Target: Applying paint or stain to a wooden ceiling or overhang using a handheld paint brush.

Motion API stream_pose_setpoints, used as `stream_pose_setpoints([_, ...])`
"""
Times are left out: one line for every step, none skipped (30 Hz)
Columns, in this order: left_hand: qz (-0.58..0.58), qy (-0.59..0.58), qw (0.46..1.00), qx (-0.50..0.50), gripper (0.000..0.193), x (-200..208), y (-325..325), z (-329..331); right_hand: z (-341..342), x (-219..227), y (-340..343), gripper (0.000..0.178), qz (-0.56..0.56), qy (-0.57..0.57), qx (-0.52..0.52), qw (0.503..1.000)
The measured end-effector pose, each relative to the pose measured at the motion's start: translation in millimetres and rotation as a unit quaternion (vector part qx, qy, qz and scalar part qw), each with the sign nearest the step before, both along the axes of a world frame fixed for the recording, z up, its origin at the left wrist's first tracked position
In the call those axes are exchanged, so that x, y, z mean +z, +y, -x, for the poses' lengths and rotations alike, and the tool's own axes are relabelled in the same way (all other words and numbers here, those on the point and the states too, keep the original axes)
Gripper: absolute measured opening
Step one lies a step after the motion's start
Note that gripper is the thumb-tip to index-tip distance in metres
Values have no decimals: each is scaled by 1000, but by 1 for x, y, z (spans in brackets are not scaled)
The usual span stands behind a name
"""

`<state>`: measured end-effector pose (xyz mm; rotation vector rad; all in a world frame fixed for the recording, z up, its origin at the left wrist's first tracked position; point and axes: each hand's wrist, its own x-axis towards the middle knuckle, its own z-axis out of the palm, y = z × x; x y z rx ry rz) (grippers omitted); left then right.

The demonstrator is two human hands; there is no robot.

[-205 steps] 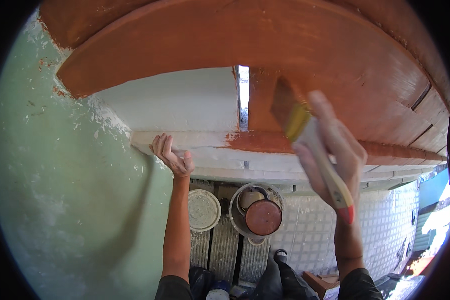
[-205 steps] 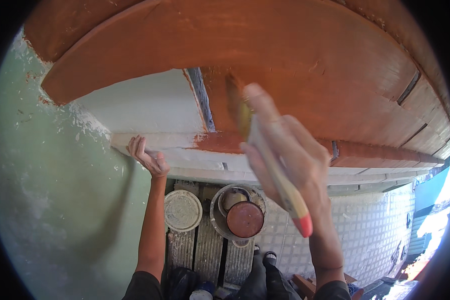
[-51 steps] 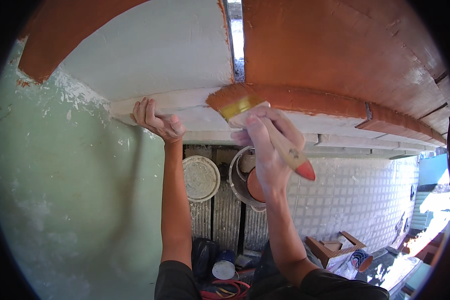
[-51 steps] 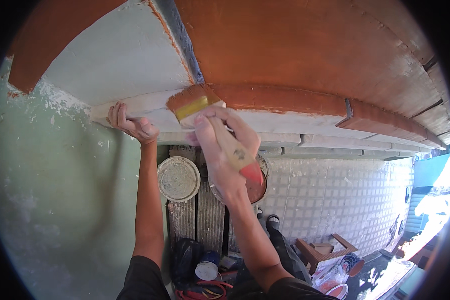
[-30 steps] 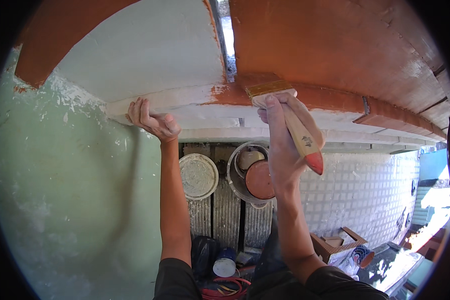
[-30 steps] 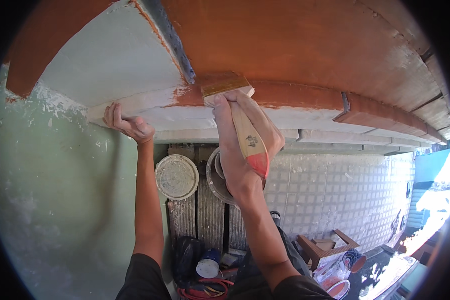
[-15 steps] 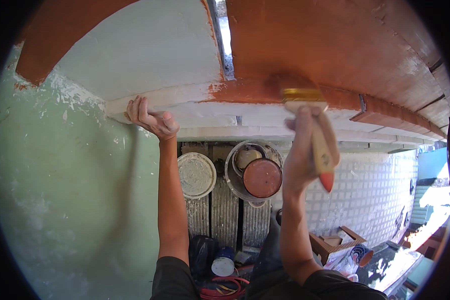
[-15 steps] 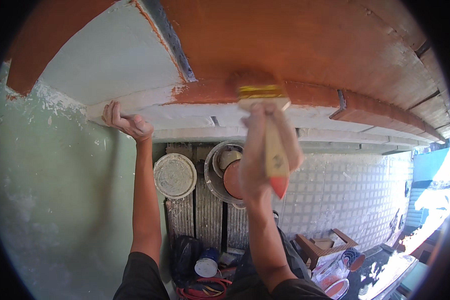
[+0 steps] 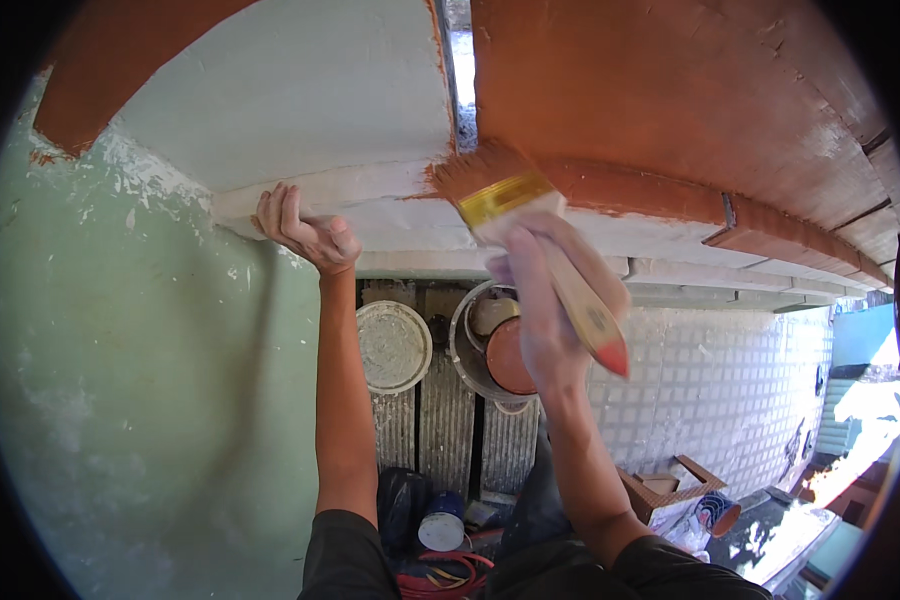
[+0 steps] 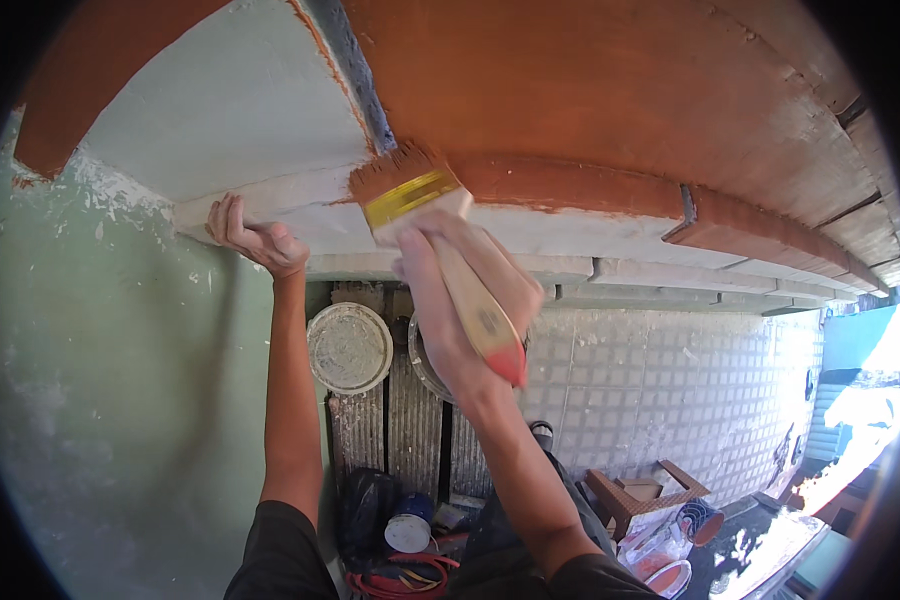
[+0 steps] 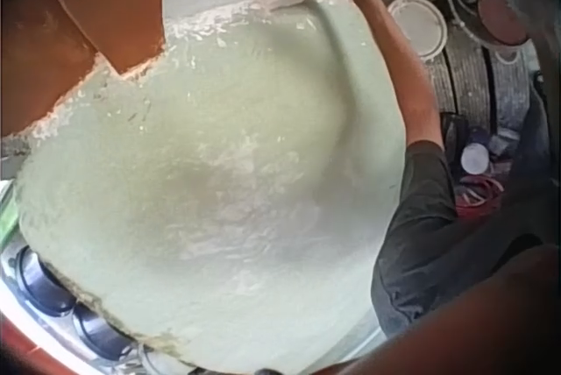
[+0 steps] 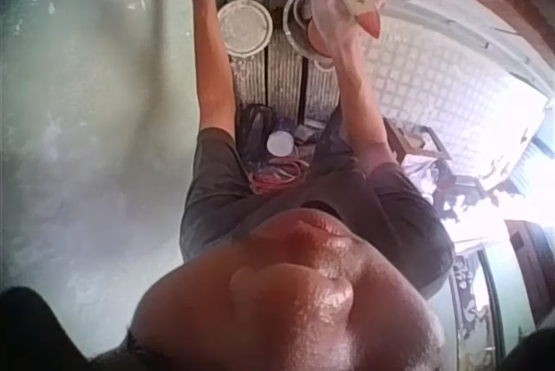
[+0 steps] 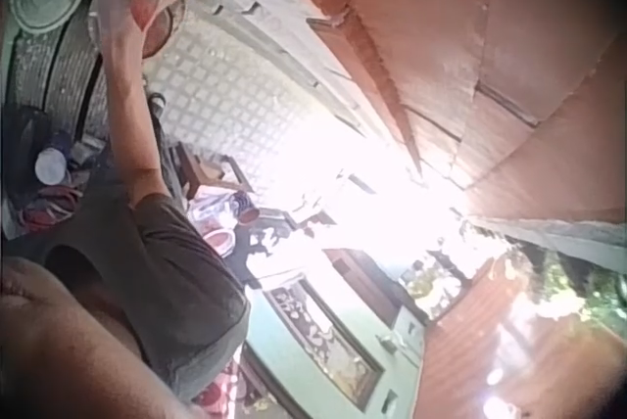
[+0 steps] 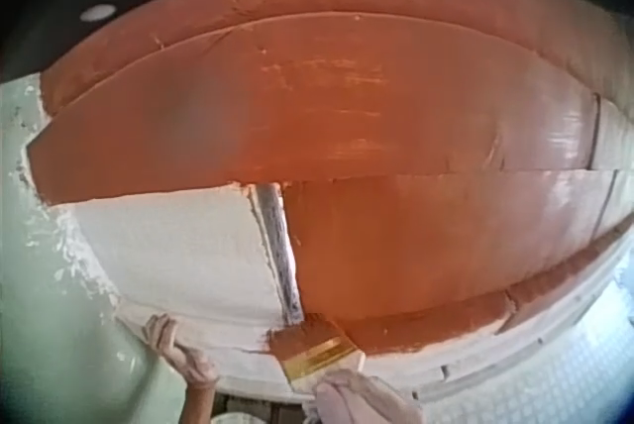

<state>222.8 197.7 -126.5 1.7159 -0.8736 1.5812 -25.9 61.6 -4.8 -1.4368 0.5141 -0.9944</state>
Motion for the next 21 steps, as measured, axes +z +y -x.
stream_pose_setpoints([1, -1, 1000, -3, 63, 1, -1, -2, -11, -7, -7, 11, 36, -18, 0, 999])
stream_pose_setpoints([3, -3, 1000, -7, 63, 2, -2, -3, -11, -9, -11, 11, 35, -18, -2, 999])
stream_pose_setpoints([2, -3, 1000, -9, 63, 3, -4, -4, -11, -7, -15, 12, 26, -1, -14, 1000])
stream_pose_setpoints([6, -4, 1000, -15, 63, 4, -2, -4, -10, -4, -15, 14, 14, 18, -24, 999])
stream_pose_setpoints([11, -6, 1000, -21, 63, 5, 0, -3, -13, -6, -16, 14, 11, 20, -25, 999])
stream_pose_setpoints([8, -3, 1000, -22, 63, 6, 2, -1, -17, -11, -18, 14, 61, 7, -39, 997])
stream_pose_setpoints([12, -1, 1000, -24, 63, 5, 0, -2, -19, -16, -20, 14, 114, -9, -52, 992])
stream_pose_setpoints([17, 1, 1000, -25, 62, 5, -1, -2, -17, -19, -22, 14, 116, -9, -51, 992])
stream_pose_setpoints([19, 1, 1000, -24, 62, 5, -3, -3, -13, -22, -25, 14, 107, -31, -103, 988])
stream_pose_setpoints([17, 4, 1000, -25, 62, 5, -5, -2, -8, -24, -28, 14, 97, -53, -153, 982])
stream_pose_setpoints([15, 9, 1000, -22, 62, 2, -4, -1, -3, -17, -31, 15, 89, -8, -193, 977])
stream_pose_setpoints([16, 11, 1000, -18, 62, 1, 0, -1, 4, -14, -35, 15, 90, -7, -189, 978])
stream_pose_setpoints([15, 11, 1000, -20, 62, 1, -1, -2, 12, -11, -40, 16, 78, 2, -224, 971])
stream_pose_setpoints([14, 11, 1000, -23, 63, 1, -1, -2, 18, -8, -42, 17, 66, 10, -259, 964])
stream_pose_setpoints([16, 12, 1000, -21, 63, 0, -2, -1, 20, -6, -41, 17, 68, 10, -257, 964])
stream_pose_setpoints([18, 11, 1000, -20, 63, 0, -1, -2, 23, -5, -38, 16, 69, 8, -269, 961])
stream_pose_setpoints([19, 11, 1000, -19, 64, -1, 0, -2, 23, -5, -35, 15, 69, 5, -281, 957])
stream_pose_setpoints([17, 11, 1000, -19, 64, -1, 2, -2, 18, -11, -30, 15, 68, 6, -282, 957])
stream_pose_setpoints([6, 9, 1000, -19, 61, -2, 1, -2, 9, -20, -23, 14, 104, -12, -236, 966])
stream_pose_setpoints([-6, 4, 1000, -14, 58, 0, 4, -3, -2, -24, -14, 12, 137, -32, -186, 973])
stream_pose_setpoints([-8, 3, 1000, -14, 58, 1, 5, -4, -14, -22, -9, 12, 135, -32, -186, 973])
